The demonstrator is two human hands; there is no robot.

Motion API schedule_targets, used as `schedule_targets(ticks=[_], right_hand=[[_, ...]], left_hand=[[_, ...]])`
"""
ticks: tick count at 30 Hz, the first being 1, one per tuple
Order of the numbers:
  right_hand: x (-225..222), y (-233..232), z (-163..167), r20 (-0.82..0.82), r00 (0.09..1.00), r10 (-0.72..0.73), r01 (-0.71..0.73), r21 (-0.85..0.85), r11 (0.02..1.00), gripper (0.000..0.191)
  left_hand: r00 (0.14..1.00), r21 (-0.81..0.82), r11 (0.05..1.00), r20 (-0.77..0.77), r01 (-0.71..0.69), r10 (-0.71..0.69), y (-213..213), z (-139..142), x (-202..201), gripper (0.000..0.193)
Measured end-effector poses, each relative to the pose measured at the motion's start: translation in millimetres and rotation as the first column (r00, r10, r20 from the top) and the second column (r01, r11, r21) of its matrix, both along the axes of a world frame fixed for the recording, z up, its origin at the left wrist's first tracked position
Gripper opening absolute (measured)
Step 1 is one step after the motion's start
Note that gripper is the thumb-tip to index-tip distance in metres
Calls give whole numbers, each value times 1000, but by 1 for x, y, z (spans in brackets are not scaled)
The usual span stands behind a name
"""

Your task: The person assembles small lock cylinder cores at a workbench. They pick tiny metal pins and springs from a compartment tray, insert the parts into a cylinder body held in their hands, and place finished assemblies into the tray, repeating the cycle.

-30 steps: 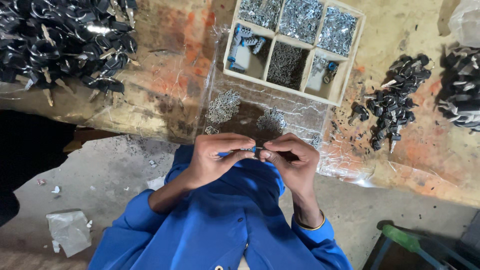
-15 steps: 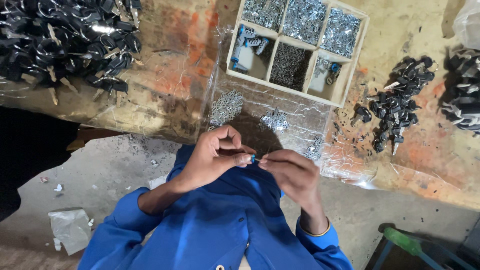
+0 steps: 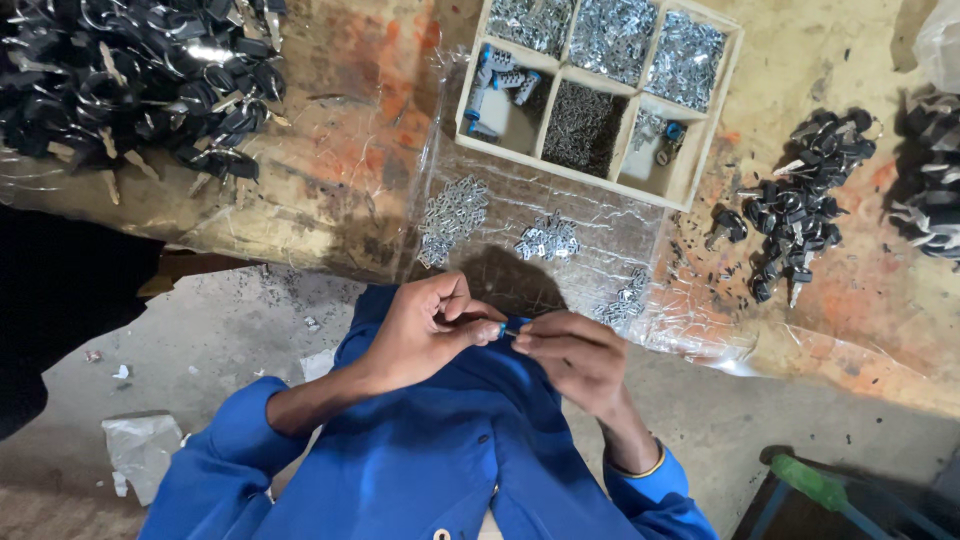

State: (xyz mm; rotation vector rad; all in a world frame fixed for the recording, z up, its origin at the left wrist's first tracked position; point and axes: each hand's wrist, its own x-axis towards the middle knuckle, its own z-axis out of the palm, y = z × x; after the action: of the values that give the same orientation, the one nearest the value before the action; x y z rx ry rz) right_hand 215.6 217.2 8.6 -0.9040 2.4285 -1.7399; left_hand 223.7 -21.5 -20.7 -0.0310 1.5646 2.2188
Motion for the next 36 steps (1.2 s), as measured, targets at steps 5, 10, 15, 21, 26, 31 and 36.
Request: schedule_targets(ticks=[5, 10, 15, 21, 26, 31, 36], right_hand=[[12, -12, -5, -158, 983, -89, 104, 85, 991, 23], [19, -14, -11, -215, 977, -4, 32, 127, 991, 24], [33, -21, -33, -139, 977, -161, 164, 9, 986, 17], [54, -42, -64, -67, 946, -316, 319, 28, 947, 14], [48, -56, -83, -40, 871, -489, 490, 136, 861, 15], [23, -73, -98, 417, 550, -724, 708, 226, 669, 12], [8, -77, -98, 471, 550, -689, 799, -57, 599, 19]], left_hand=[[997, 33, 999, 70, -31, 29, -1, -5, 9, 45], [995, -2, 1000, 96, -10, 10, -3, -22, 14, 43], [950, 81, 984, 283, -161, 132, 4, -23, 28, 33], [834, -29, 951, 473, -306, 283, 15, -29, 39, 24], [755, 56, 908, 577, -416, 311, 34, -67, 12, 26], [883, 226, 887, 349, -404, 313, 51, -90, -12, 28], [846, -555, 829, -471, -66, -248, 42, -92, -23, 34]])
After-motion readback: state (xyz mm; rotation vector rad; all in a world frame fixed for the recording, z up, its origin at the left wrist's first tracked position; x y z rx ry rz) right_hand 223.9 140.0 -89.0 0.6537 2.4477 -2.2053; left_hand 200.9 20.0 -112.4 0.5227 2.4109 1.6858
